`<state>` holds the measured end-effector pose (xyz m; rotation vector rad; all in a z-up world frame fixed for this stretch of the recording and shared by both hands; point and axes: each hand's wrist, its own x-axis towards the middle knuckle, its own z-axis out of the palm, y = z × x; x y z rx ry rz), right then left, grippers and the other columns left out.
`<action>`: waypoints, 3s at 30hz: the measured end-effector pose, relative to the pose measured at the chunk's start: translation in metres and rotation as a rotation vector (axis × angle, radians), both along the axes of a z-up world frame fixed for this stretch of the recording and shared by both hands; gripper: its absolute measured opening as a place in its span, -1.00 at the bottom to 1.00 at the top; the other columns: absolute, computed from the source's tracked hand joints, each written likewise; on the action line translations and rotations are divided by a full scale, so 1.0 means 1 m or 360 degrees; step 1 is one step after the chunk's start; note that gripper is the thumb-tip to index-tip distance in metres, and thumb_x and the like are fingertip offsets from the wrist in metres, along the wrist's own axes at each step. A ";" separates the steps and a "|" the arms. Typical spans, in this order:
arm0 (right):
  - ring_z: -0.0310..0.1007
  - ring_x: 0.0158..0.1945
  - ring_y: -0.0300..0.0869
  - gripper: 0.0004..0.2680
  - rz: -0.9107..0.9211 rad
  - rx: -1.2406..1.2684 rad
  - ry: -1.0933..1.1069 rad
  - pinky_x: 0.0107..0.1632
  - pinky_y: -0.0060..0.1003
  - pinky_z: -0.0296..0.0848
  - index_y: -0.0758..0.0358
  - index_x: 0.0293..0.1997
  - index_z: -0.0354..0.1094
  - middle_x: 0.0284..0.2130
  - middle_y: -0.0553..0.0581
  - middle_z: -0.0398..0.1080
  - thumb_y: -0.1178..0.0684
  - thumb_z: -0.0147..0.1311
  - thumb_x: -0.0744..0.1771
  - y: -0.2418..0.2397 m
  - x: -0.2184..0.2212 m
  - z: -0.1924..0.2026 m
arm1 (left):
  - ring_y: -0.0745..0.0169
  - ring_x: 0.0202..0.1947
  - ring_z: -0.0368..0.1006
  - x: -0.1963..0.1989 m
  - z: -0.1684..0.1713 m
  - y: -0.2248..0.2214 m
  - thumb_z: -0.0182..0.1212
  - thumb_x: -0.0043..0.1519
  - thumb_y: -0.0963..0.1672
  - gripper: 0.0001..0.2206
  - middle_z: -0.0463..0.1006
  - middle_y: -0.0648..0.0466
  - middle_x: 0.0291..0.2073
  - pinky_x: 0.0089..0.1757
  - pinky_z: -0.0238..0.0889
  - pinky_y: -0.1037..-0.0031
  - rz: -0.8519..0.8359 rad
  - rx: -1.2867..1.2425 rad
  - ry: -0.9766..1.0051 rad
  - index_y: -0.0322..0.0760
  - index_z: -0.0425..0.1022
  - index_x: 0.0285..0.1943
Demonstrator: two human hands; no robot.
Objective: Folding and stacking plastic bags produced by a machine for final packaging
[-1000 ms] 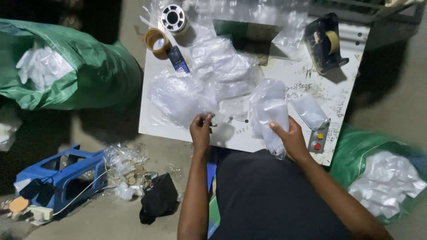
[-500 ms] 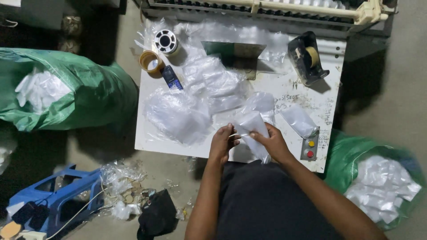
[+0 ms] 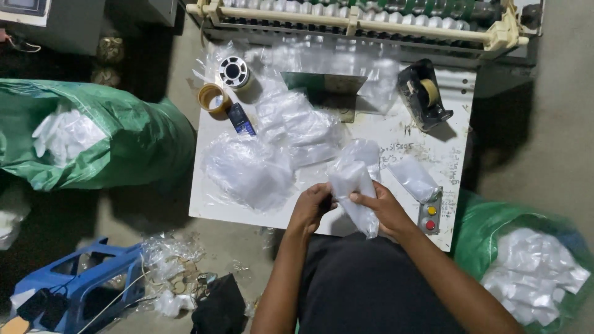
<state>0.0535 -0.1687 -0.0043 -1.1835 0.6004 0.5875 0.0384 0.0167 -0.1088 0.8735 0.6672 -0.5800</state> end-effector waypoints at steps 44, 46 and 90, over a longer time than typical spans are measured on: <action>0.52 -0.11 -0.11 -0.47 0.0054 0.0030 0.0218 -0.29 -0.35 0.51 0.36 0.33 0.21 -0.04 0.16 0.51 0.00 0.37 0.26 0.007 0.002 0.002 | 0.18 -0.65 0.45 -0.002 0.061 -0.041 0.24 0.35 -0.10 -0.84 0.55 0.02 -0.64 -0.50 0.28 0.42 0.0124 0.1811 -0.1066 -0.20 0.69 -0.21; 0.47 0.06 -0.05 -0.58 0.0339 -0.0171 -0.0059 0.01 -0.13 0.41 0.25 0.32 0.29 0.05 0.21 0.50 -0.06 0.22 0.34 -0.012 -0.013 -0.041 | 0.17 -0.63 0.49 -0.003 0.054 -0.042 0.28 0.34 -0.10 -0.86 0.59 0.01 -0.60 -0.51 0.30 0.43 0.0167 0.1727 -0.1046 -0.20 0.70 -0.20; 0.44 0.12 0.04 -0.64 0.0794 -0.0296 -0.0144 0.21 0.09 0.40 0.31 0.12 0.52 0.01 0.36 0.55 0.13 0.40 0.22 -0.115 -0.047 -0.076 | -0.72 0.19 0.28 -0.030 0.030 -0.021 0.34 -0.02 -0.37 -0.46 0.43 -0.53 0.09 0.14 0.18 -0.26 -0.1057 0.0812 -0.1343 -0.55 0.32 0.20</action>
